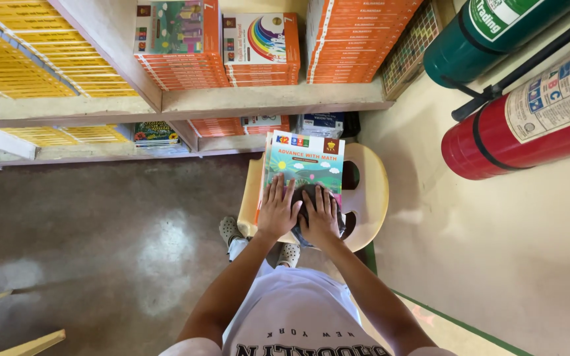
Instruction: Applying and smoothing protective plastic covers on library books
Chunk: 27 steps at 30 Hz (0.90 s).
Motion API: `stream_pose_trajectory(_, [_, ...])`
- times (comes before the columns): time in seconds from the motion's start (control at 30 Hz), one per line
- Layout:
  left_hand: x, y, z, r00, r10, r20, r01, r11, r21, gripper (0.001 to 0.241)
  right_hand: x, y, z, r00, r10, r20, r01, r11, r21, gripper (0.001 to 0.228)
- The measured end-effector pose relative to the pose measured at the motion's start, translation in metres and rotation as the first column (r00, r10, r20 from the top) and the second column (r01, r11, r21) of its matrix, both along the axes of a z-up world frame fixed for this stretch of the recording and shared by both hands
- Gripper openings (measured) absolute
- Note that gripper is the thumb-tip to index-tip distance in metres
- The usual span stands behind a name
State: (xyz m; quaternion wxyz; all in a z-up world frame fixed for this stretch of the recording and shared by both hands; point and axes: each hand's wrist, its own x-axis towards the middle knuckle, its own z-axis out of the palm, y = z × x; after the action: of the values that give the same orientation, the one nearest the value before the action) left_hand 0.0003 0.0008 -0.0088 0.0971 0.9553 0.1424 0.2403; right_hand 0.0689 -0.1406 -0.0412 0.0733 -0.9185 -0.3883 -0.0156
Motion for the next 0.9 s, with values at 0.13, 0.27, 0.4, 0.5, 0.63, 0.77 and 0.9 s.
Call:
stream_pose_trajectory(0.13, [-0.002, 0.000, -0.005, 0.999, -0.018, -0.039, 0.016, 0.999, -0.038, 0.062, 0.016, 0.024, 0.010, 0.990, -0.012, -0.143, 0.004, 0.998, -0.059, 0.082])
stream_pose_trajectory(0.27, [0.000, 0.003, -0.003, 0.995, -0.049, -0.090, 0.040, 0.994, -0.102, 0.064, 0.048, 0.051, 0.015, 0.986, -0.018, -0.166, 0.009, 0.999, -0.050, 0.083])
stream_pose_trajectory(0.4, [-0.001, 0.002, -0.001, 0.989, -0.060, -0.135, 0.041, 0.989, -0.143, 0.066, 0.089, 0.079, 0.003, 0.989, -0.037, -0.143, 0.041, 0.999, 0.024, 0.068])
stream_pose_trajectory(0.5, [0.000, 0.002, -0.002, 0.996, -0.044, -0.078, 0.036, 0.995, -0.098, 0.065, 0.104, 0.094, 0.012, 0.995, -0.060, -0.082, 0.069, 0.992, 0.106, 0.061])
stream_pose_trajectory(0.63, [-0.001, 0.000, 0.004, 0.998, -0.035, -0.051, 0.030, 0.995, -0.093, 0.062, 0.125, 0.107, -0.004, 0.995, -0.097, 0.011, 0.093, 0.982, 0.166, 0.062])
stream_pose_trajectory(0.77, [-0.002, 0.000, 0.011, 0.998, -0.042, -0.036, 0.037, 0.991, -0.128, 0.062, 0.137, 0.112, -0.016, 0.992, -0.109, 0.064, 0.092, 0.971, 0.219, 0.061])
stream_pose_trajectory(0.9, [-0.003, 0.003, 0.006, 0.997, -0.051, -0.050, 0.043, 0.988, -0.151, 0.063, 0.128, 0.107, -0.011, 0.989, -0.098, 0.112, 0.069, 0.969, 0.238, 0.061])
